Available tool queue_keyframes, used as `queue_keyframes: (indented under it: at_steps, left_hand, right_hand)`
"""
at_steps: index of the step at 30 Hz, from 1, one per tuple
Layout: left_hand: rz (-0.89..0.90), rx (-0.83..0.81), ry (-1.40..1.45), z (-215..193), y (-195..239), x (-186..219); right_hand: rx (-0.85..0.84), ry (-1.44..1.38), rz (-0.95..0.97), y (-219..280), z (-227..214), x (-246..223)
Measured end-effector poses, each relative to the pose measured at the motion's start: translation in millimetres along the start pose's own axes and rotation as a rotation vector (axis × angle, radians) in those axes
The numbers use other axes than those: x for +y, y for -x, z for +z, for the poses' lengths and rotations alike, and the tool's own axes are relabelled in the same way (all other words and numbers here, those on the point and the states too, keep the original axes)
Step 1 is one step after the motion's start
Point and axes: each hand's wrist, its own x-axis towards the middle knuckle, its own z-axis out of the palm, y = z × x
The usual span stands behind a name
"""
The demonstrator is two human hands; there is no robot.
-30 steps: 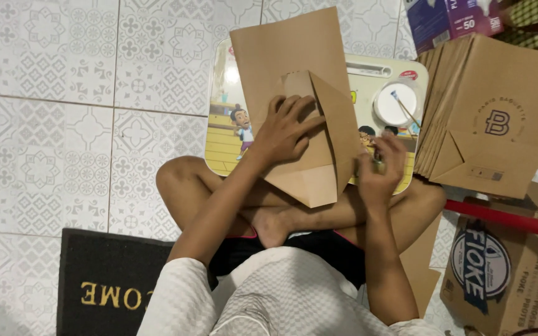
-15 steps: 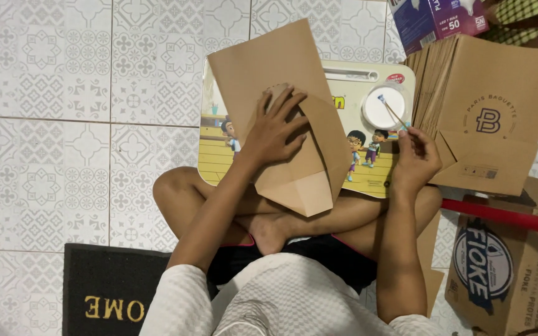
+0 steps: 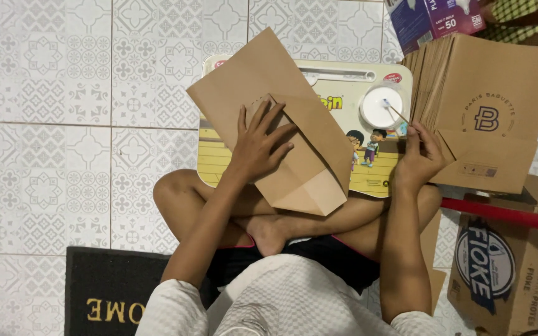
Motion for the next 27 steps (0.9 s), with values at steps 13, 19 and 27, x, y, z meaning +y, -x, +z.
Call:
queue_keyframes:
  at_steps: [13, 19, 27]
  left_hand:
    - [0.088, 0.011, -0.087, 11, -17, -12]
    - [0.062, 0.008, -0.087, 10, -17, -10]
    - [0.053, -0.015, -0.078, 11, -18, -11]
  right_hand:
    - [-0.017, 0.076, -0.251, 2, -9, -19]
    - [-0.091, 0.136, -0.407, 3, 0, -38]
    - [-0.092, 0.08, -0.25, 24, 12, -64]
